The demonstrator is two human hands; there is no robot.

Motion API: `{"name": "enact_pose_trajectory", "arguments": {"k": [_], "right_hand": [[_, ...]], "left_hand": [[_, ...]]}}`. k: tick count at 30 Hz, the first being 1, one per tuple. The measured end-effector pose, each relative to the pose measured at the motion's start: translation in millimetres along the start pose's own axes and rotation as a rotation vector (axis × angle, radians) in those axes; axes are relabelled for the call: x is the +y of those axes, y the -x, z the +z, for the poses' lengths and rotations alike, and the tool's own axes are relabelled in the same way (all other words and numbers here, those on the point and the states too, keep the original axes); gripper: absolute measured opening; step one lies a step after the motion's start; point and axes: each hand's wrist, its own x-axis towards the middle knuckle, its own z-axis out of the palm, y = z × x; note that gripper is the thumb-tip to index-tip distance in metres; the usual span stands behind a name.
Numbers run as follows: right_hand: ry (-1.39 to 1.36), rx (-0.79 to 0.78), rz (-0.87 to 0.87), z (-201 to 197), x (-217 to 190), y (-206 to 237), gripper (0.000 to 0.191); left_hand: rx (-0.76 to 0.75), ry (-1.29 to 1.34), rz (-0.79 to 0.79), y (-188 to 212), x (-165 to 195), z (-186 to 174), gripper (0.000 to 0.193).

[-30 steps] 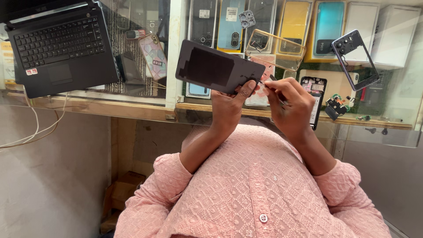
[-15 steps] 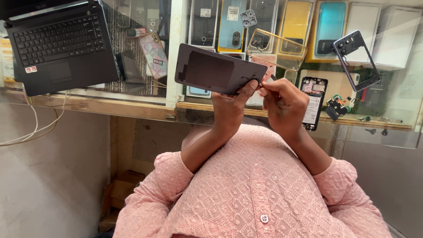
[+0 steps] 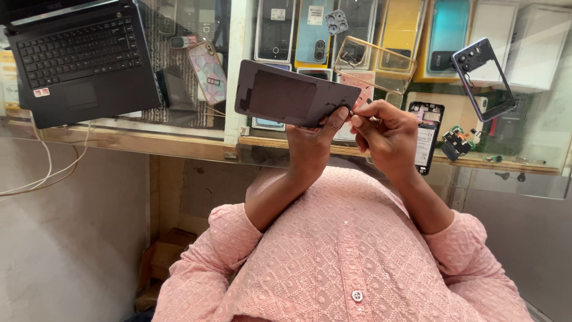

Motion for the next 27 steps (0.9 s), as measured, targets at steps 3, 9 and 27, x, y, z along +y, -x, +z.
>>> {"name": "enact_pose_trajectory", "arguments": {"k": [3, 9, 27], "right_hand": [[-0.091, -0.024, 0.06, -3.9, 0.0, -2.7, 0.008], [-0.136, -0.071, 0.201, -9.3, 1.5, -9.5, 0.012], [0.288, 0.027, -0.081, 3.9, -4.2, 1.3, 0.01]], "left_hand": [[-0.014, 0.002, 0.017, -0.9, -0.6, -0.7, 0.013], [-0.018, 0.049, 0.003, -2.3, -4.8, -1.2, 0.01], [0.037, -0.042, 0.011, -0.4, -6.4, -4.0, 0.009]]}}
